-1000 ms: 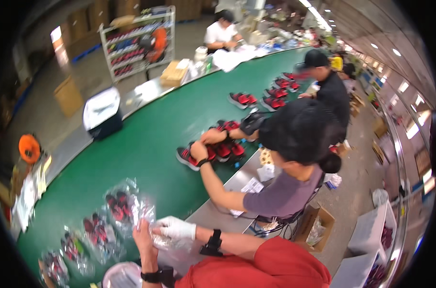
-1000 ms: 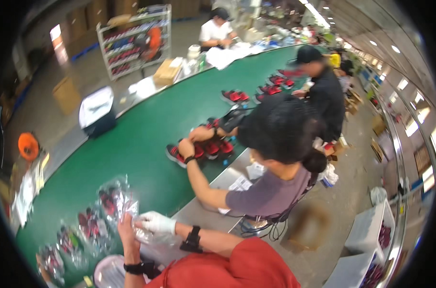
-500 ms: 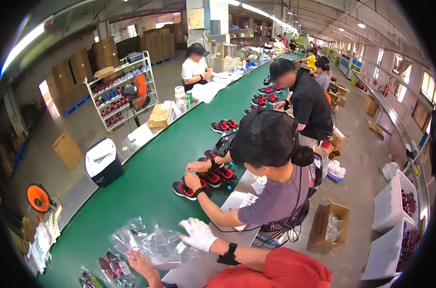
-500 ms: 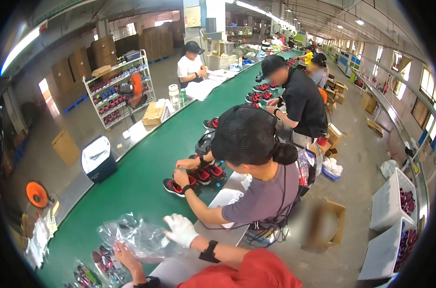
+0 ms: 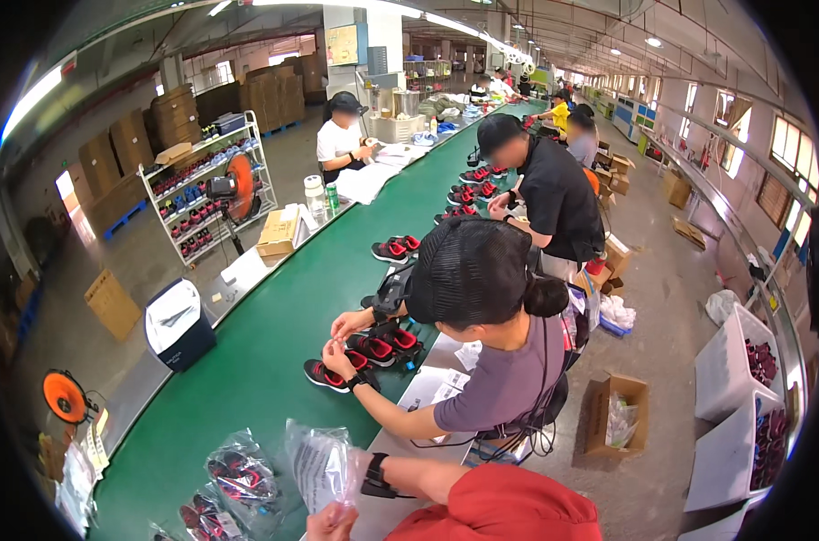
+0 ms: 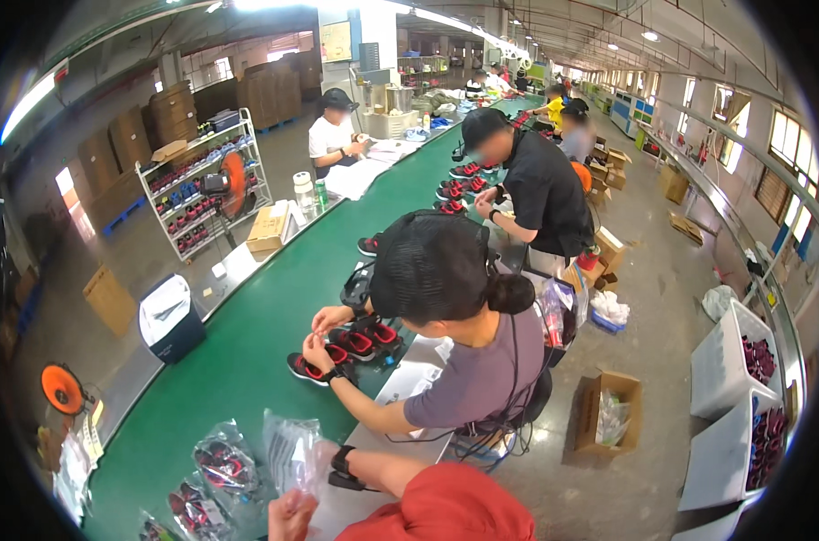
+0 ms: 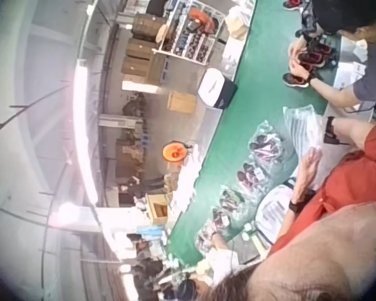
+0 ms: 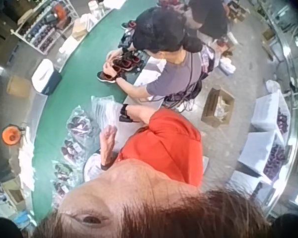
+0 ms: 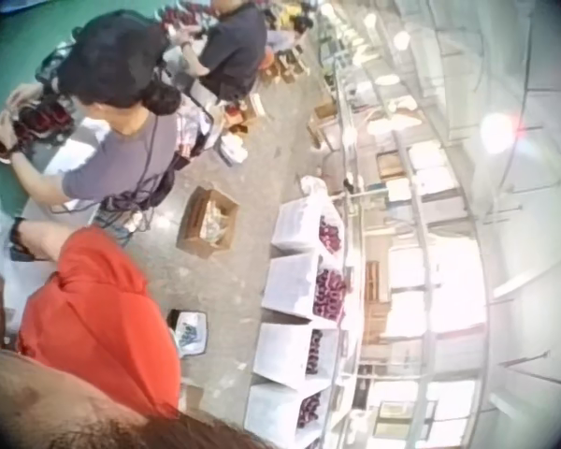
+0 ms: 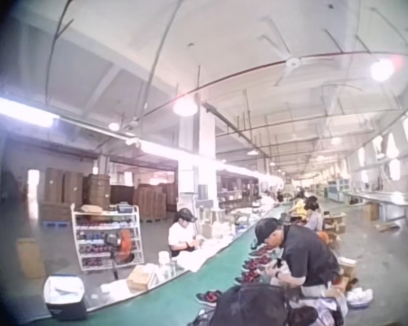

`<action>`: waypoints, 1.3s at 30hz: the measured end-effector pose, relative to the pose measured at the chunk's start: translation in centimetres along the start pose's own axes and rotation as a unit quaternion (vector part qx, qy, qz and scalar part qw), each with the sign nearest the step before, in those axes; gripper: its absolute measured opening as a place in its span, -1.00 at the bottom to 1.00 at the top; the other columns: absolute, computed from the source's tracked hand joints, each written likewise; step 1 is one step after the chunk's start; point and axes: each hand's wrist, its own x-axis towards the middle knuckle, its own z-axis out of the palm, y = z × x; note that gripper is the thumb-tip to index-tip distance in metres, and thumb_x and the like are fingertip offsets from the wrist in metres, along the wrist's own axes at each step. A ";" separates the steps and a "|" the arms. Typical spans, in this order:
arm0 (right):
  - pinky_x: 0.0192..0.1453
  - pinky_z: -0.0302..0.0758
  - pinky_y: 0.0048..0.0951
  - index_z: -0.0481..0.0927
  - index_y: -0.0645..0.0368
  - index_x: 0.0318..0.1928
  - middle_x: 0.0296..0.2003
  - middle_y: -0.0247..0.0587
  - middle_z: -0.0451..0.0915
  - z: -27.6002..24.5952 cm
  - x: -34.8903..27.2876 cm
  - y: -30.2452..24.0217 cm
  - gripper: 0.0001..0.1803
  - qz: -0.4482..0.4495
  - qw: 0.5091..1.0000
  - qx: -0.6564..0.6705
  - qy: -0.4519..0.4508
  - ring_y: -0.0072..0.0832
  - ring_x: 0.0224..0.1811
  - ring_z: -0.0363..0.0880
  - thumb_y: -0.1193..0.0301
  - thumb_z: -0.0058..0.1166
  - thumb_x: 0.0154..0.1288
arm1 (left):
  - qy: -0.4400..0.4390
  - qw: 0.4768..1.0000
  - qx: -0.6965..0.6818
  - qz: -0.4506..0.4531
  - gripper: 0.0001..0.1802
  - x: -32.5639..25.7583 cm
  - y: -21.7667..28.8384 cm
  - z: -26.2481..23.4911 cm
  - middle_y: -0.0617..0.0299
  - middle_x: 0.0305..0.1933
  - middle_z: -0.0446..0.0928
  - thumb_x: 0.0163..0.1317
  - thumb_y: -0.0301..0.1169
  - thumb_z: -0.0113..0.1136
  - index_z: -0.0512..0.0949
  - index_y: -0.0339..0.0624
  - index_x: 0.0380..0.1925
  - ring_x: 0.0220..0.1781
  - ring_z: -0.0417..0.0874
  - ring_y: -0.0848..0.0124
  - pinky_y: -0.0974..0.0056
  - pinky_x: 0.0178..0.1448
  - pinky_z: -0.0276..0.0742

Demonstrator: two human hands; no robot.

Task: The person picks up pairs of black and red sneakers from a green conveyor belt and places them into clear plastic bags. They then seal the bags and place them on the belt. The person also briefly retrieves a plastic bag from a blue cart.

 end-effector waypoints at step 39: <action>-0.50 0.41 -0.62 0.56 0.25 -0.21 -0.58 -0.32 0.53 -0.1 -2.3 -8.3 -0.73 0.174 0.842 0.487 0.152 -0.65 -0.57 0.47 0.27 -0.03 0.38 | 0.413 0.890 -0.180 -0.078 -0.71 -2.8 -11.3 -1.6 0.27 -0.54 0.46 0.27 -0.25 0.13 0.54 -0.32 -0.30 -0.45 0.36 0.61 0.39 -0.37 0.37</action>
